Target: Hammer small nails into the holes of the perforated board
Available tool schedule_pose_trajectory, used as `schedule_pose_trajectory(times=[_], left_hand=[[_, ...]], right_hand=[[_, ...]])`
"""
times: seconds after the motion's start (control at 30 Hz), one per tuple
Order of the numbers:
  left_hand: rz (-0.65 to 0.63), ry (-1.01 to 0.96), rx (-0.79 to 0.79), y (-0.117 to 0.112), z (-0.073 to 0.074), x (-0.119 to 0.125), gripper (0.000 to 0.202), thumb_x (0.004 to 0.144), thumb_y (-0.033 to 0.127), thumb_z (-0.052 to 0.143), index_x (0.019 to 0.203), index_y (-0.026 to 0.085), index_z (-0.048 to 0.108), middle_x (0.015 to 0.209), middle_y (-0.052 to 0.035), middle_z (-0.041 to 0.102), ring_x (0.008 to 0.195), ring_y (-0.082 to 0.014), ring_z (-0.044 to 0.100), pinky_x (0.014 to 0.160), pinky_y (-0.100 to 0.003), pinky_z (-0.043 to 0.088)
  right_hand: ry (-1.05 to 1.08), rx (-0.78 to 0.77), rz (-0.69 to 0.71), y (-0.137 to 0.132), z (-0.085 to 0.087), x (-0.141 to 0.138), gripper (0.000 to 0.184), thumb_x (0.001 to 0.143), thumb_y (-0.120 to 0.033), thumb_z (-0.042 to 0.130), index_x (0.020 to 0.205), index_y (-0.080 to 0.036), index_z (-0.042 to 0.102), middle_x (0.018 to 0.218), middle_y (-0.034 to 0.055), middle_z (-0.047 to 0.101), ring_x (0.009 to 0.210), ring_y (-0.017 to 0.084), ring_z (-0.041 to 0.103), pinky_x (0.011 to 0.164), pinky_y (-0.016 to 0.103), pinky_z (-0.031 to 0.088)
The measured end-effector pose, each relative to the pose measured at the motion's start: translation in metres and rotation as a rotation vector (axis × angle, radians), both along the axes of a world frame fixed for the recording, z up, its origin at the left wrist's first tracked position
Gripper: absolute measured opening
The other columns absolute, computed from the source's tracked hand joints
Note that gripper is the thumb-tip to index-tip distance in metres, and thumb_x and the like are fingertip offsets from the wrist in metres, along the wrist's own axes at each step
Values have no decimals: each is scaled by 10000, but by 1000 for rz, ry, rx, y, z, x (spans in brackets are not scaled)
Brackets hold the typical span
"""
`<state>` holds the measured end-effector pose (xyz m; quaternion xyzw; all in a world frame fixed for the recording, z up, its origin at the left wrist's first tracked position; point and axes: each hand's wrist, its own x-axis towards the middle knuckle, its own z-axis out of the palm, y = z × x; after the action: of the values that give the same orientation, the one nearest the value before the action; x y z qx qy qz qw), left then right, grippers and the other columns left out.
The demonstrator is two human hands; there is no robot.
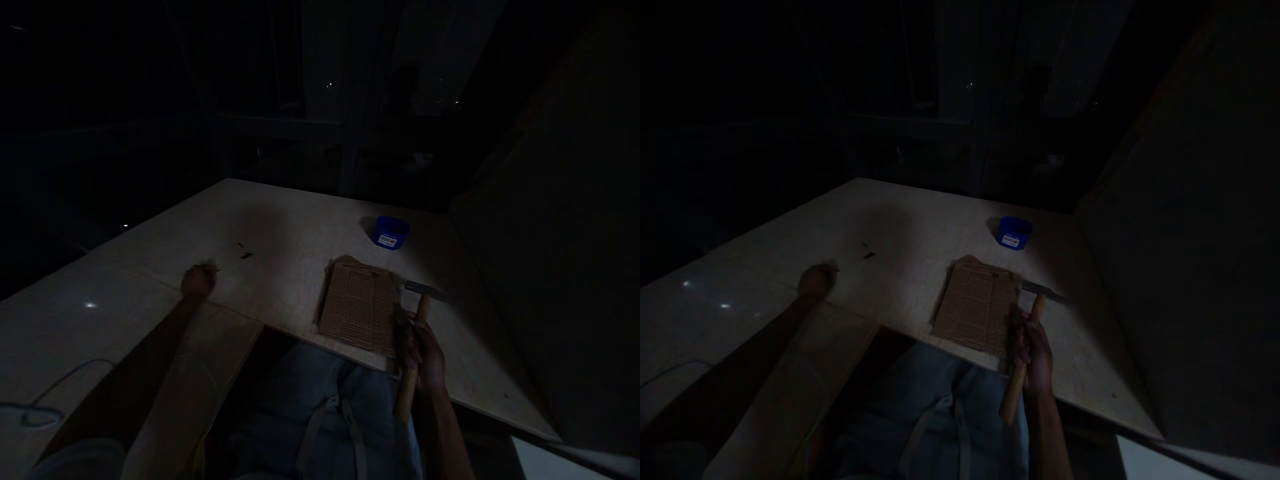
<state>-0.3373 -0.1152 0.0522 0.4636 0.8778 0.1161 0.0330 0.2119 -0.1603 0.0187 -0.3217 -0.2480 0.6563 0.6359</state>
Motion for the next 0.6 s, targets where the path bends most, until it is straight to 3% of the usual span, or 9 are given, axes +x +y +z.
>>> schedule_pose_trajectory(times=[0.13, 0.23, 0.33, 0.43, 0.5, 0.53, 0.6], left_hand=[[-24, 77, -16, 3, 5, 2, 155, 833, 235, 527, 685, 195, 552, 658, -36, 611, 782, -230, 639, 756, -319, 514], [-5, 110, 20, 3, 12, 10, 175, 827, 272, 542, 670, 216, 488, 629, -21, 573, 750, -228, 625, 719, -309, 510], [-15, 36, 162, 7, 24, 27, 169, 830, 303, 529, 683, 234, 483, 659, -32, 593, 751, -252, 628, 716, -345, 519], [-159, -115, 351, 21, 36, 56, 125, 810, 295, 509, 699, 241, 529, 721, -38, 639, 882, -291, 650, 832, -413, 527], [-244, -194, 391, 35, 42, 83, 136, 802, 332, 519, 732, 232, 577, 776, -30, 672, 925, -279, 656, 872, -410, 524], [-283, -247, 396, 42, 44, 99, 180, 815, 377, 518, 764, 227, 603, 797, -24, 686, 901, -258, 660, 855, -389, 530], [-346, -552, 418, 53, 47, 139, 290, 826, 487, 537, 798, 213, 629, 762, -37, 695, 758, -224, 657, 728, -353, 539]], right_hand=[[22, -23, -4, 2, -3, 0, 275, 817, -277, 758, 1038, -177, 628, 613, -88, 544, 311, -3, 250, 254, 83, 302], [42, -23, -8, 2, -4, 0, 288, 839, -276, 740, 1081, -184, 614, 614, -93, 542, 314, 2, 244, 255, 89, 307], [68, -13, -3, 2, -3, -1, 275, 854, -263, 714, 1095, -190, 605, 609, -94, 542, 313, 8, 245, 250, 89, 303], [68, -27, 4, 2, -2, -2, 281, 850, -261, 710, 1098, -191, 598, 621, -90, 557, 309, 3, 240, 245, 82, 277], [58, -54, -4, 2, -2, -3, 295, 844, -276, 719, 1099, -189, 596, 619, -89, 566, 305, 0, 234, 242, 81, 266], [52, -69, -10, 2, -2, -4, 304, 841, -285, 723, 1100, -188, 596, 614, -88, 569, 304, 0, 233, 241, 82, 264], [43, -86, -19, 2, -2, -5, 320, 837, -298, 727, 1107, -184, 598, 603, -87, 573, 302, 3, 231, 237, 89, 270]])
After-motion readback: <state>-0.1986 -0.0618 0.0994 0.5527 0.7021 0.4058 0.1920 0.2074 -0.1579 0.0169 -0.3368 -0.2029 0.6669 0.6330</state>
